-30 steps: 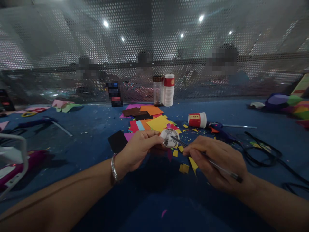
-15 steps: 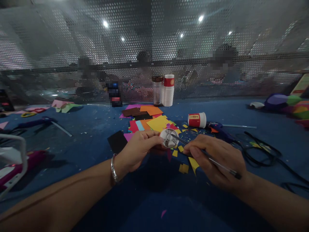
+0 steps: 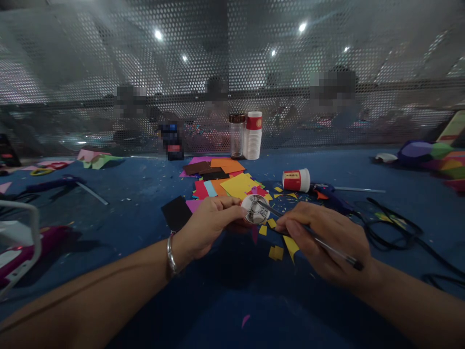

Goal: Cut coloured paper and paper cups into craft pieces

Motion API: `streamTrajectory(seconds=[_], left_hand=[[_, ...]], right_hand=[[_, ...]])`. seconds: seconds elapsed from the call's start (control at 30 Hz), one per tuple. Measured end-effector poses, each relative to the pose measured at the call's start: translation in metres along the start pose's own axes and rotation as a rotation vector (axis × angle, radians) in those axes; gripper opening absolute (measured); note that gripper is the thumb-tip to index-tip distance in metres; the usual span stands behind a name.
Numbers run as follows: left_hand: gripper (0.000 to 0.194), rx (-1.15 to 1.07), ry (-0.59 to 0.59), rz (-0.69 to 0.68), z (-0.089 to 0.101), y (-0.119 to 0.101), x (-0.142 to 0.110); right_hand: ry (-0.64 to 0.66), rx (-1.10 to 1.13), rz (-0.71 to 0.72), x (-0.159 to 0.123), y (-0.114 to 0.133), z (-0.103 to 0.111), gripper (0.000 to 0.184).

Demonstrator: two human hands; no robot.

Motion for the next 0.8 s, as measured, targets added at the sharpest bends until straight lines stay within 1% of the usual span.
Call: streamTrajectory(seconds=[0.07, 0.2, 0.37, 0.5, 0.67, 0.8], left_hand=[[0.013, 0.013, 0.002, 0.001, -0.0001, -0.0002, -0.0001], [0.013, 0.027, 0.000, 0.012, -0.0005, -0.0003, -0.0010], [0.013, 0.017, 0.000, 0.003, -0.0008, -0.0007, -0.0008], [0.010, 0.015, 0.000, 0.020, -0.0005, 0.0002, -0.0005], [0.010, 0.008, 0.031, 0.011, -0.0001, 0.0005, -0.0008], [0.010, 0.030, 0.023, 0.021, 0.0009, 0.0011, -0.0008]], right_hand=[[0.011, -0.002, 0.007, 0.0001, 0.0003, 0.0004, 0.015], [-0.008, -0.018, -0.034, 0.0006, 0.0004, 0.0019, 0.016], [0.023, -0.026, 0.008, 0.0007, 0.0024, 0.0015, 0.016], [-0.012, -0.008, -0.027, 0.0010, 0.0015, 0.0017, 0.016], [0.015, -0.002, 0.019, 0.0006, 0.0016, 0.0005, 0.016], [0.001, 0.012, -0.021, 0.0005, 0.0011, 0.0010, 0.017]])
Point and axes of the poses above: each hand's wrist, its own x-axis towards the middle knuckle, its own z-axis out of the back of the hand, y = z × x, the point moved 2 cm from there along x, towards the middle knuckle, and after that the axes turned 14 degrees about y, right-handed, at the moved point
